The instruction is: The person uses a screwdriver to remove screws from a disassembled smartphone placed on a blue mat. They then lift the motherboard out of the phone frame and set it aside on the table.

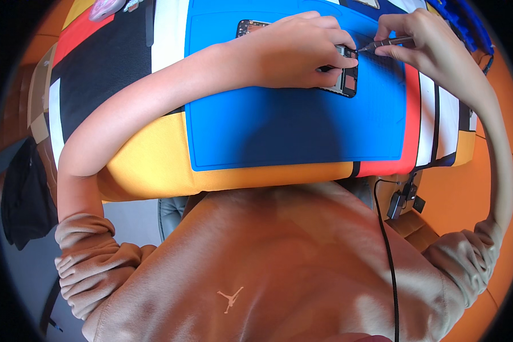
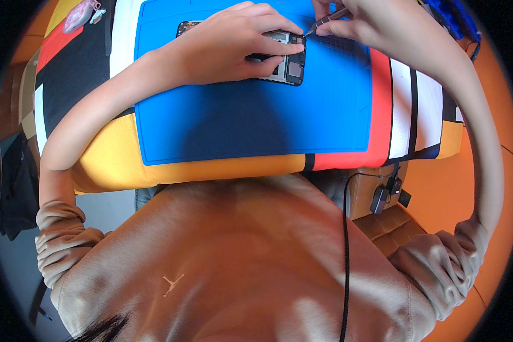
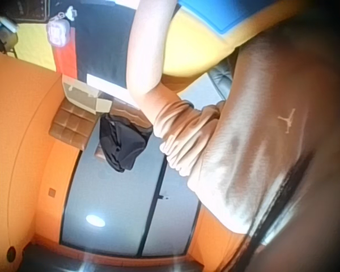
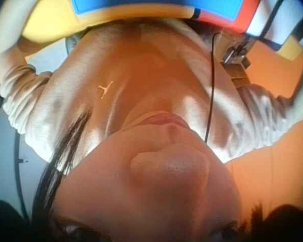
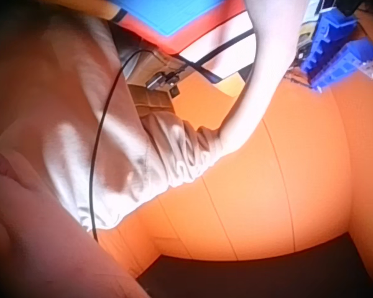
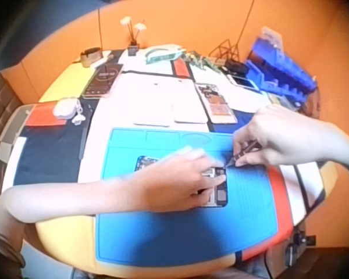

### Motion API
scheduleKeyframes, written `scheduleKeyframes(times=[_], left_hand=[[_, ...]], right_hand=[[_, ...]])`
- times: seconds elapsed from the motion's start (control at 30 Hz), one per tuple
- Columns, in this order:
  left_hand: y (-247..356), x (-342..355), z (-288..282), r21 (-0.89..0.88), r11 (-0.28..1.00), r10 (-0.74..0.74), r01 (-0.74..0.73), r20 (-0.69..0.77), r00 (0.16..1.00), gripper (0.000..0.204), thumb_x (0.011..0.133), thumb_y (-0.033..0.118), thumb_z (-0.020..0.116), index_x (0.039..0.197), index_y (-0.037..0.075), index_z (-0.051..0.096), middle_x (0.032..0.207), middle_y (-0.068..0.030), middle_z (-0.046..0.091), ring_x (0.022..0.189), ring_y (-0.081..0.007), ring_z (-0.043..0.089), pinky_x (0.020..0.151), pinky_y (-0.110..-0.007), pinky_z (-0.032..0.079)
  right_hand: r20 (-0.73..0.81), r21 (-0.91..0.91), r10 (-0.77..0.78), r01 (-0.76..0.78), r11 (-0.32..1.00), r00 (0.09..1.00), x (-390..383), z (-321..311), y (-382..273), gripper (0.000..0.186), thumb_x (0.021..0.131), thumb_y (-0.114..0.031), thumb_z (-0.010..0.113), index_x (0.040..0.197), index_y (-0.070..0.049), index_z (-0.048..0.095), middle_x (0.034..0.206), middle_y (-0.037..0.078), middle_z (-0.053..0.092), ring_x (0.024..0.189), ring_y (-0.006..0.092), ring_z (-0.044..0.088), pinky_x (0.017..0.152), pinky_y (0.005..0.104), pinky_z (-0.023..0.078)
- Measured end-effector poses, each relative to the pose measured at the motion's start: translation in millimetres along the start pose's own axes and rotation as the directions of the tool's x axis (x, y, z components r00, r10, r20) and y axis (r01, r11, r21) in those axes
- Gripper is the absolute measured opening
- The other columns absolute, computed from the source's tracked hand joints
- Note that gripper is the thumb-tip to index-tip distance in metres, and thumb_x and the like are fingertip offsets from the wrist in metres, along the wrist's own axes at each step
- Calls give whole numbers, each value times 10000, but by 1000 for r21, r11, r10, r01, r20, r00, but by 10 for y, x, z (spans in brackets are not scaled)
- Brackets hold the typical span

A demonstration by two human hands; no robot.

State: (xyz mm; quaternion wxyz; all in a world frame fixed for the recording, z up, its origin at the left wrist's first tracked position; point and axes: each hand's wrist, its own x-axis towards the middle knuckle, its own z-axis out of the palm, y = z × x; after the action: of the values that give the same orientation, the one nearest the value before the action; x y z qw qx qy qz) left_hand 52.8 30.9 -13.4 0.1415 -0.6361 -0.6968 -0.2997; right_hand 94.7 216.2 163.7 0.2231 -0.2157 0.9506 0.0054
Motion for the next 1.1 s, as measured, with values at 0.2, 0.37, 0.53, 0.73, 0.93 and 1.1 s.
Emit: scheduleKeyframes(times=[0.2, 0.37, 0.53, 0.73, 0.93, 1.1], left_hand=[[-3, 1, 0, 38, 999, -1, 1, 2, 1000, 255, 975, 244, 650, 1171, 149, 784, 1218, -57, 698, 1103, -213, 624, 979, -353, 482], [-15, 4, 5, 36, 999, 9, -9, 10, 1000, 264, 980, 241, 643, 1182, 143, 781, 1227, -61, 698, 1107, -211, 626, 987, -357, 482], [-11, 31, 4, 38, 999, 14, -15, 14, 1000, 264, 978, 225, 636, 1183, 148, 783, 1232, -64, 703, 1107, -212, 632, 997, -354, 482], [-8, 14, -91, 52, 998, 25, -27, 42, 999, 279, 957, 207, 659, 1208, 161, 772, 1269, -51, 691, 1133, -222, 624, 1021, -372, 478], [-3, 19, -157, 13, 1000, 2, -3, 103, 995, 334, 934, 194, 706, 1266, 179, 744, 1337, -35, 655, 1172, -233, 595, 1039, -392, 465], [-6, 19, -182, -18, 1000, 23, -22, 90, 996, 328, 926, 171, 713, 1252, 155, 742, 1325, -57, 653, 1155, -257, 595, 1015, -397, 464]], right_hand=[[-14, 101, 237, -235, 967, 971, 46, -17, -117, 284, 971, -252, 698, 877, 15, 733, 726, 171, 693, 654, 255, 674, 638, 349, 515], [32, -202, 374, -361, 910, 927, -30, 267, 333, 306, 948, -314, 724, 857, -22, 715, 767, 136, 692, 628, 197, 647, 598, 291, 491], [-195, -79, -76, 61, 995, 978, -114, 277, 391, 227, 969, -262, 703, 974, -35, 693, 756, 105, 671, 617, 205, 632, 608, 293, 504], [-131, -213, -67, 38, 976, 989, -152, 2, -105, 324, 1023, -298, 625, 930, 1, 708, 719, 147, 655, 641, 273, 631, 623, 357, 494], [53, -74, 39, -35, 997, 998, -101, -104, -21, 381, 1022, -329, 604, 870, 8, 694, 747, 195, 673, 710, 385, 653, 672, 449, 501], [-9, -85, -123, 122, 989, 992, -101, -10, 148, 216, 990, -195, 620, 1001, 18, 649, 815, 209, 674, 777, 381, 658, 709, 451, 504]])
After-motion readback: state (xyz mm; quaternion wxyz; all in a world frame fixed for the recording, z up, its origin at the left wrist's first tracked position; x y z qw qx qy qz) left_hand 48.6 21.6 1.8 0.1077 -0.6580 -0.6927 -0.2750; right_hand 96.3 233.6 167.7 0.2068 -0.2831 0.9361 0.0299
